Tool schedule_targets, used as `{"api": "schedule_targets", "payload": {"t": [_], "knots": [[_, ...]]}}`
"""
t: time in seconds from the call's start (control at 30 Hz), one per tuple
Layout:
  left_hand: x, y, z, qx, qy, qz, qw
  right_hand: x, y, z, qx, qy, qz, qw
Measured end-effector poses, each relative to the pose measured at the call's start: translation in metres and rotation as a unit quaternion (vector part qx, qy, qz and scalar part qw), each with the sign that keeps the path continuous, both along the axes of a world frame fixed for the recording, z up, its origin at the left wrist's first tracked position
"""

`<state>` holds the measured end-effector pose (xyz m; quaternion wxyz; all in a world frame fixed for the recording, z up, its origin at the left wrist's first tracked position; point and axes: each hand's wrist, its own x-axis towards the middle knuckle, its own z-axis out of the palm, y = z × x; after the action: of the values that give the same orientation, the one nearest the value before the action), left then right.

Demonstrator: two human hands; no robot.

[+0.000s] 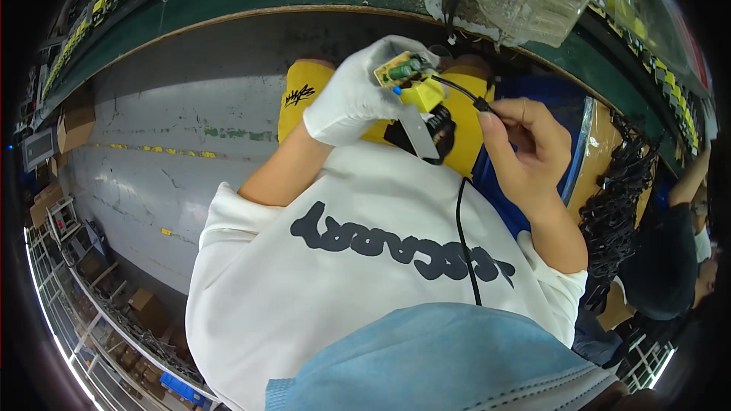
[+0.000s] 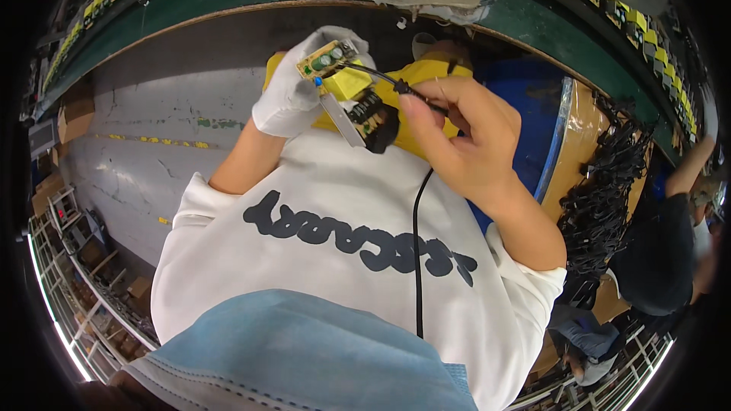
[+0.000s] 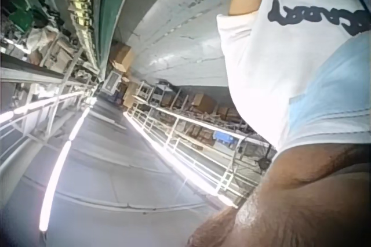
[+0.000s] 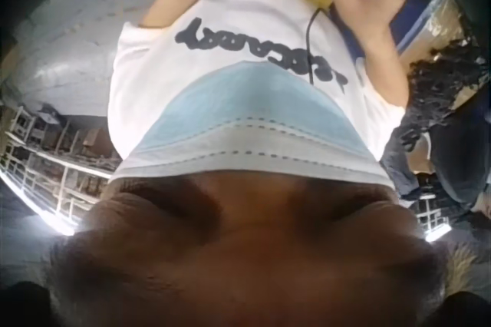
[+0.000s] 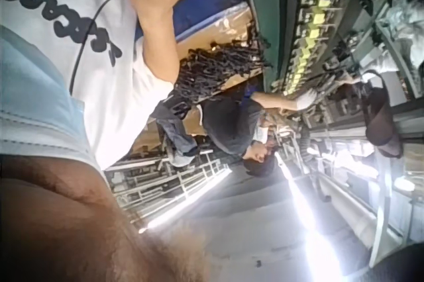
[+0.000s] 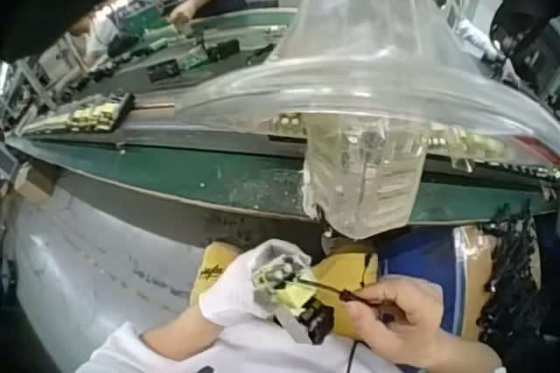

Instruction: The person assembles electronic components onto circuit boards and into plastic housings by hand at a production station.

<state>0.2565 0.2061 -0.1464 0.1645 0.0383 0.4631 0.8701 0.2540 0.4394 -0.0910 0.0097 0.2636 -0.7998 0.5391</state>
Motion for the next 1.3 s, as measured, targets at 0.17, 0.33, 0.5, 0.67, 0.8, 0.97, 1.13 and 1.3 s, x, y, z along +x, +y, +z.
{"api": "schedule_targets", "payload": {"t": [0.17, 0.33, 0.5, 0.67, 0.8, 0.97, 1.13, 1.3], "knots": [[0.0, 0.003, 0.009, -0.064, 0.072, -0.006, 0.995, 0.006, -0.007, 0.008, -0.007, 0.096, 0.025, 0.995], [0.0, 0.007, 0.024, -0.096, 0.046, -0.028, 0.994, 0.01, -0.006, 0.013, 0.017, 0.094, 0.044, 0.994], [-0.001, 0.005, 0.027, -0.111, 0.06, -0.019, 0.992, 0.011, -0.011, 0.014, 0.027, 0.072, 0.008, 0.997], [0.0, 0.004, 0.026, -0.136, 0.087, -0.004, 0.987, 0.012, -0.012, 0.013, 0.034, 0.076, 0.006, 0.997], [-0.001, 0.003, 0.025, -0.122, 0.067, -0.014, 0.99, 0.012, -0.012, 0.014, 0.042, 0.055, 0.0, 0.998], [0.001, 0.005, 0.028, -0.132, 0.058, -0.007, 0.989, 0.012, -0.009, 0.012, 0.036, 0.029, 0.008, 0.999], [-0.001, 0.002, 0.022, -0.179, 0.079, 0.002, 0.981, 0.011, -0.004, 0.018, 0.025, -0.109, 0.042, 0.993], [-0.001, 0.008, 0.024, -0.178, 0.054, 0.017, 0.982, 0.007, -0.008, 0.01, -0.148, -0.367, 0.05, 0.917]]}}
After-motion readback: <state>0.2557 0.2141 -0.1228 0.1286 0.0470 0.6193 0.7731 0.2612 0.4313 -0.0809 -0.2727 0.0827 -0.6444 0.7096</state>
